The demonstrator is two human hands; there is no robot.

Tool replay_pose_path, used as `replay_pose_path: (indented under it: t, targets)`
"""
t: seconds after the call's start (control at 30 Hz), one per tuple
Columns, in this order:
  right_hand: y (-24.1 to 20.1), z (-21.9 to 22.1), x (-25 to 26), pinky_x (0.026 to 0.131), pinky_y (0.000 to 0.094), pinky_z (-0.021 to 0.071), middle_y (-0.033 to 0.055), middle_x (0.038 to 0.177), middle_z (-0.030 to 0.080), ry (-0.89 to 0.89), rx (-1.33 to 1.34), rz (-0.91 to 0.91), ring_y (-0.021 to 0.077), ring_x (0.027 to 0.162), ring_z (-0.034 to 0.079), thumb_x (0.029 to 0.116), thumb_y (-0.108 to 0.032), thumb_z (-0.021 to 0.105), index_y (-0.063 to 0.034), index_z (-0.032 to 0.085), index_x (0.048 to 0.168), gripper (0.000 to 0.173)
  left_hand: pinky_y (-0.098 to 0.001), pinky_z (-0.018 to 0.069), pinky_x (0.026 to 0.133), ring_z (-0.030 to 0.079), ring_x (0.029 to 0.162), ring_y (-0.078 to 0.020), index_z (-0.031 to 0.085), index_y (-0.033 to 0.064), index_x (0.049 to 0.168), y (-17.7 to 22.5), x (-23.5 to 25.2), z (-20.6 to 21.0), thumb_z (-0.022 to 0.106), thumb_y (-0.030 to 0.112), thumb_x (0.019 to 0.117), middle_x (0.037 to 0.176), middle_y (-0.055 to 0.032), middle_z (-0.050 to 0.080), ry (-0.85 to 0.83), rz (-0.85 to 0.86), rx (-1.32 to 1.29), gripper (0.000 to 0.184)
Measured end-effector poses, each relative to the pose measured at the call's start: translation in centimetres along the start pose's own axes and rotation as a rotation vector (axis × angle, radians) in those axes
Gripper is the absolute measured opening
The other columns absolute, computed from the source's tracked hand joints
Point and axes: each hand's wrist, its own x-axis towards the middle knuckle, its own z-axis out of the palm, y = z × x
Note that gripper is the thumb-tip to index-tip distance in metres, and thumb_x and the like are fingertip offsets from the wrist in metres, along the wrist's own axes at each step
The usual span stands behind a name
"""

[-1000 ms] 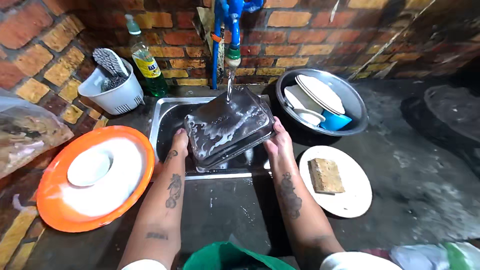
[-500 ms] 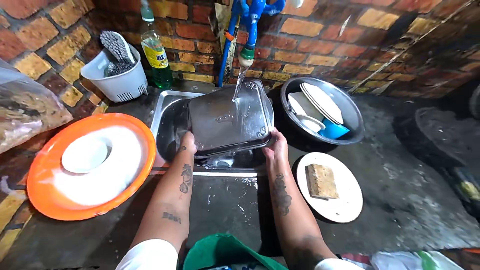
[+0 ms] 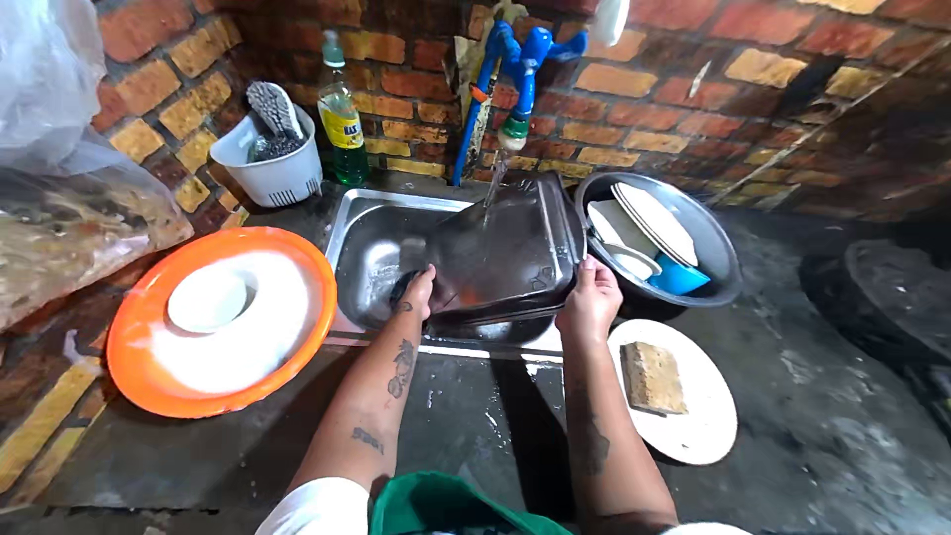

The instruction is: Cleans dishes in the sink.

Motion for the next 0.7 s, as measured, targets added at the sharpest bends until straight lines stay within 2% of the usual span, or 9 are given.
replay_pose_path:
  t: [0.1, 0.17, 0.2, 0.27, 0.33, 0.47, 0.57, 0.63, 0.7]
  targets:
    - [-0.1, -0.1, 0.4, 0.081, 0.0302, 0.0590, 0.0036, 0.089, 0.067, 0.034, 0.084, -0.039, 0.0096, 0.082, 0.068, 0.1086, -0.010, 0.049, 0.0022, 0.063, 0.110, 0.019, -0.0620, 0.0444, 0.103, 0.049, 0.136, -0.0374, 0.044, 0.0186, 0.153, -0.1, 0.8, 0.7, 0.041, 0.048, 0.1095, 0.153, -0.0194, 0.046, 0.039, 0.126, -0.081, 0.053]
    - [0.5, -0.3, 0.6, 0.078, 0.0296, 0.0593, 0.0033, 0.085, 0.065, 0.054, 0.112, 0.012, 0.0094, 0.078, 0.067, 0.1093, -0.012, 0.048, 0.0016, 0.062, 0.107, 0.020, -0.0651, 0.0330, 0.113, 0.034, 0.148, -0.0390, 0.028, 0.0154, 0.161, 0.8, 0.4, 0.0, 0.030, 0.057, 0.1089, 0.163, -0.0209, 0.032, 0.031, 0.071, -0.019, 0.067]
    - [1.0, -0.5, 0.7, 0.076, 0.0304, 0.0595, 0.0041, 0.083, 0.064, 0.061, 0.114, 0.056, 0.0104, 0.075, 0.067, 0.1097, -0.014, 0.048, 0.0015, 0.062, 0.105, 0.021, -0.0650, 0.0334, 0.114, 0.035, 0.147, -0.0401, 0.029, 0.0097, 0.160, 1.2, 0.6, -0.3, 0.027, 0.057, 0.1092, 0.161, -0.0238, 0.033, 0.061, 0.035, 0.005, 0.070]
    - [2.3, -0.9, 1.1, 0.076, 0.0330, 0.0593, 0.0071, 0.084, 0.064, 0.049, 0.087, 0.157, 0.0130, 0.075, 0.066, 0.1106, -0.020, 0.047, 0.0019, 0.061, 0.105, 0.026, -0.0619, 0.0417, 0.102, 0.048, 0.130, -0.0405, 0.049, -0.0028, 0.144, 2.6, 0.2, -1.1, 0.034, 0.040, 0.1116, 0.143, -0.0290, 0.048, 0.176, 0.007, 0.046, 0.056]
    - [4.1, -0.9, 1.8, 0.081, 0.0365, 0.0584, 0.0117, 0.093, 0.065, -0.012, 0.013, 0.264, 0.0167, 0.084, 0.066, 0.1118, -0.025, 0.045, 0.0035, 0.060, 0.113, 0.032, -0.0602, 0.0449, 0.096, 0.053, 0.119, -0.0389, 0.056, -0.0055, 0.133, 4.4, -0.7, -2.4, 0.042, 0.029, 0.1095, 0.134, -0.0286, 0.054, 0.259, 0.035, 0.115, 0.044]
    - [7.5, 0.0, 2.7, 0.084, 0.0465, 0.0553, 0.0196, 0.111, 0.065, -0.170, -0.202, 0.522, 0.0273, 0.097, 0.065, 0.1117, -0.026, 0.043, 0.0011, 0.057, 0.130, 0.036, -0.0631, 0.0439, 0.102, 0.053, 0.127, -0.0437, 0.057, -0.0074, 0.133, 8.1, -1.1, -4.5, 0.036, 0.045, 0.1113, 0.138, -0.0320, 0.053, 0.363, 0.131, 0.356, 0.060]
    - [9.9, 1.3, 2.7, 0.079, 0.0471, 0.0536, 0.0184, 0.111, 0.064, -0.299, -0.241, 0.742, 0.0283, 0.094, 0.063, 0.1107, -0.031, 0.041, -0.0009, 0.059, 0.128, 0.039, -0.0636, 0.0426, 0.103, 0.052, 0.128, -0.0436, 0.056, -0.0067, 0.133, 10.7, -2.2, -5.5, 0.034, 0.043, 0.1120, 0.138, -0.0320, 0.053, 0.381, 0.234, 0.490, 0.058]
    - [11.7, 2.5, 2.9, 0.087, 0.0501, 0.0547, 0.0188, 0.118, 0.066, -0.384, -0.174, 0.819, 0.0297, 0.103, 0.065, 0.1113, -0.037, 0.040, -0.0013, 0.059, 0.132, 0.046, -0.0630, 0.0425, 0.104, 0.053, 0.128, -0.0420, 0.055, -0.0051, 0.134, 12.5, -3.6, -5.7, 0.035, 0.039, 0.1122, 0.138, -0.0303, 0.054, 0.386, 0.289, 0.543, 0.054]
    - [12.8, 4.3, 3.2, 0.086, 0.0500, 0.0547, 0.0175, 0.119, 0.066, -0.383, -0.054, 0.893, 0.0288, 0.103, 0.065, 0.1102, -0.044, 0.038, -0.0037, 0.057, 0.133, 0.050, -0.0621, 0.0438, 0.102, 0.055, 0.125, -0.0403, 0.055, -0.0039, 0.133, 14.3, -5.5, -5.4, 0.036, 0.038, 0.1124, 0.135, -0.0284, 0.056, 0.392, 0.341, 0.578, 0.051]
